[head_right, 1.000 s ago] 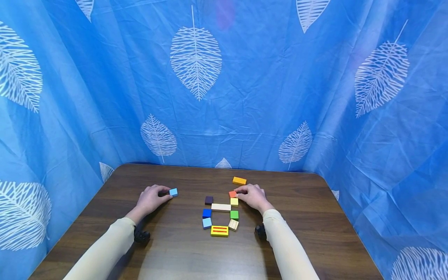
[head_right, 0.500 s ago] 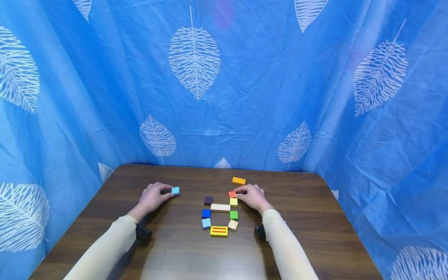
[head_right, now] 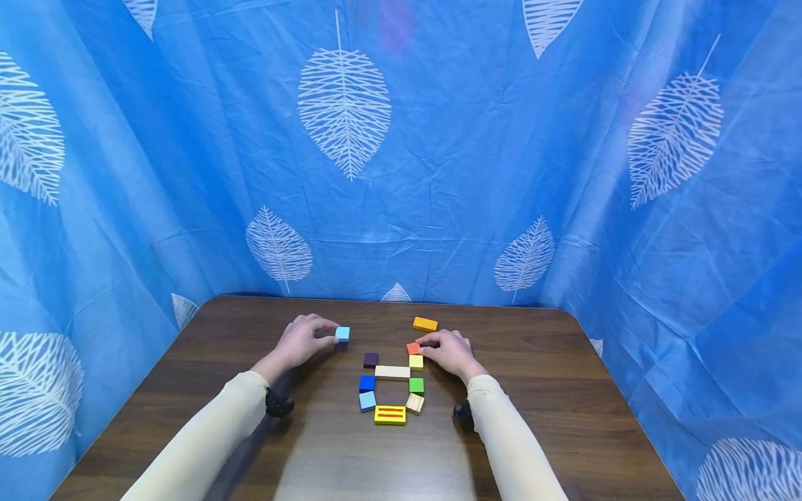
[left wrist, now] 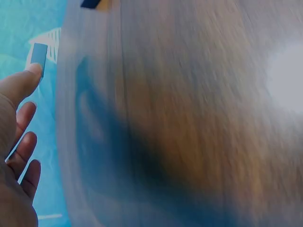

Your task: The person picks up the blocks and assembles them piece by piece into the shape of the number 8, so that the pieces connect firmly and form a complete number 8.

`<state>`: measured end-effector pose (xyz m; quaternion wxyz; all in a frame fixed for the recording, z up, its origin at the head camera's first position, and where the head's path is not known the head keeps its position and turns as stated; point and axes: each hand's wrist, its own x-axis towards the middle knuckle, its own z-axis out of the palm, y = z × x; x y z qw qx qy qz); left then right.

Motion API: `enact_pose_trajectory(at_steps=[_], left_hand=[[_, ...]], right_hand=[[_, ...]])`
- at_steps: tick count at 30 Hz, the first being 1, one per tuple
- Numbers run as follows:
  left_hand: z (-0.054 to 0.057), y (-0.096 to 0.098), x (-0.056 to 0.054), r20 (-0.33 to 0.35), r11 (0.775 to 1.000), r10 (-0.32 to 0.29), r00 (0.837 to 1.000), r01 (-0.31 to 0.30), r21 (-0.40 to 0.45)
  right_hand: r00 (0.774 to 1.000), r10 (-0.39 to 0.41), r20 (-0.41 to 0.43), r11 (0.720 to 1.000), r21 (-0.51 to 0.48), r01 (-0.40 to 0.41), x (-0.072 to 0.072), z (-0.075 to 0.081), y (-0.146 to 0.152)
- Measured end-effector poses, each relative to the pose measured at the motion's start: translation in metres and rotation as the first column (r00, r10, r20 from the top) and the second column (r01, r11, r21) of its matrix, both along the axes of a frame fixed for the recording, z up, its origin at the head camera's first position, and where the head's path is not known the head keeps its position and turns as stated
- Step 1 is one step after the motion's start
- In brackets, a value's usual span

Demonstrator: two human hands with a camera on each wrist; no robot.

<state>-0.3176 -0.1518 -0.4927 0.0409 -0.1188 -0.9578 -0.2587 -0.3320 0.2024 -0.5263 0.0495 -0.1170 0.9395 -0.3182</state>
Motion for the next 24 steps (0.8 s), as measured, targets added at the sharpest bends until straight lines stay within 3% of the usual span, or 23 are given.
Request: enact_pose_trajectory(at_steps=[11, 24], left_hand=[[0.003, 0.023, -0.004, 0.010, 0.997, -0.074, 0.997, 0.074, -0.011], [0.004, 0.035, -0.014, 0.017, 0.985, -0.140, 0.990, 0.141, -0.099]], right_hand=[[1.000, -0.003, 0.008, 1.000, 0.004, 0.003, 0.000, 0.000, 0.000], [1.000, -0.007, 0.006, 1.000, 0.001, 0.007, 0.000, 0.000, 0.000]])
